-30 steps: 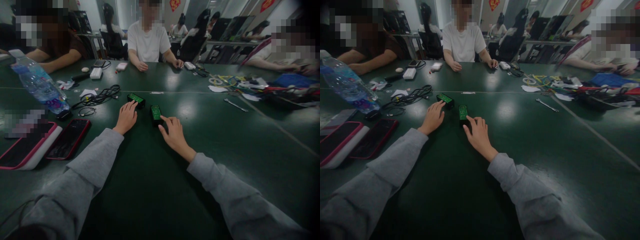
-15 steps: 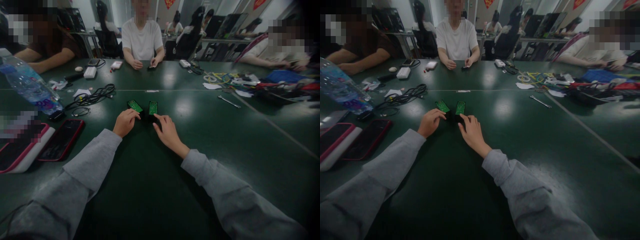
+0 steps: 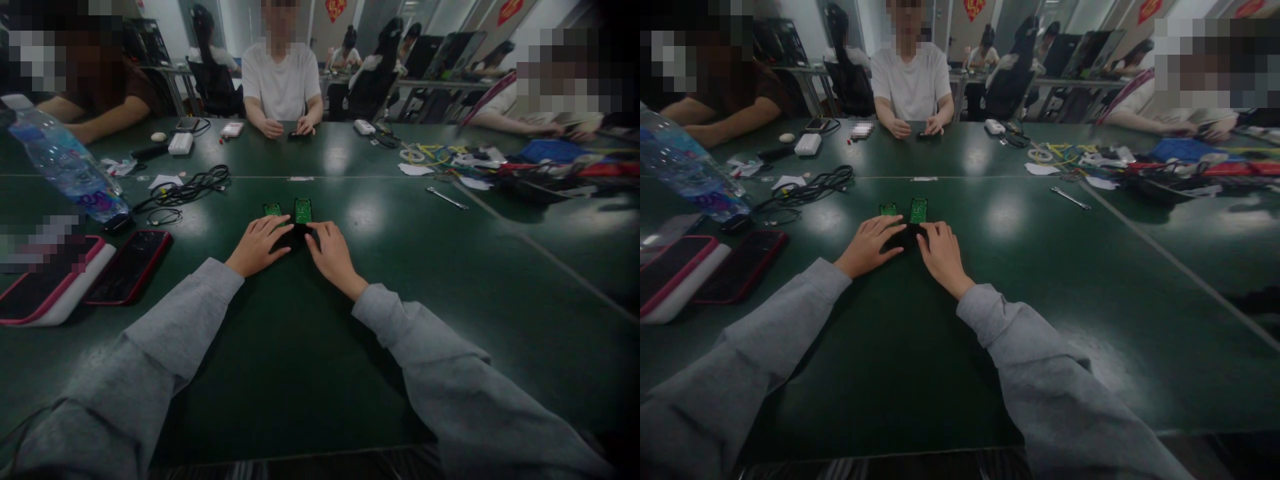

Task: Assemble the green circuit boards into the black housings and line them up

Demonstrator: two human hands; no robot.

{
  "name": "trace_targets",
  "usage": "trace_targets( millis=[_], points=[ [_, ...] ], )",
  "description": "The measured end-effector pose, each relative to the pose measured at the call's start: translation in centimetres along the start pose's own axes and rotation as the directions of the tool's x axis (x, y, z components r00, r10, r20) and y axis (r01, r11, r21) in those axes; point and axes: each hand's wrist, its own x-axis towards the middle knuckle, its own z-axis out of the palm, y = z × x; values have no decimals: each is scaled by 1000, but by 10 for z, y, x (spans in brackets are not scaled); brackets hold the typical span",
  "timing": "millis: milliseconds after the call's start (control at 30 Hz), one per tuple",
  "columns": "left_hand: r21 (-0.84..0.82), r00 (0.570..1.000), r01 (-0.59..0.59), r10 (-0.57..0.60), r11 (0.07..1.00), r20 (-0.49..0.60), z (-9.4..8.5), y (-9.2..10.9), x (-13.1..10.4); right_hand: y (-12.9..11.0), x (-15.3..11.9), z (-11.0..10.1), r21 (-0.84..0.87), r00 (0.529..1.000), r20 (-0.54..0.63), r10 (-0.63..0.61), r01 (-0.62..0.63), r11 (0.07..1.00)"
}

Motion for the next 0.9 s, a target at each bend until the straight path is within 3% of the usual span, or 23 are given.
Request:
trace_targets(
  millis=[67,300,600,900],
  points=[
    [25,999,-37,36,999,39,1,2,-1,-2,-1,-1,-13,1000,-19,5,-5,1000],
    [34,1000,-8,9,999,-19,0,1,-2,1,-1,-1,34,998,-61,-3,5,999],
    [39,1000,-12,12,999,0,-1,1,-2,7,1,3,102,998,-68,-4,11,995],
    [35,1000,-1,2,999,-13,-1,2,-1,1,1,5,-35,999,13,-45,45,998]
  ],
)
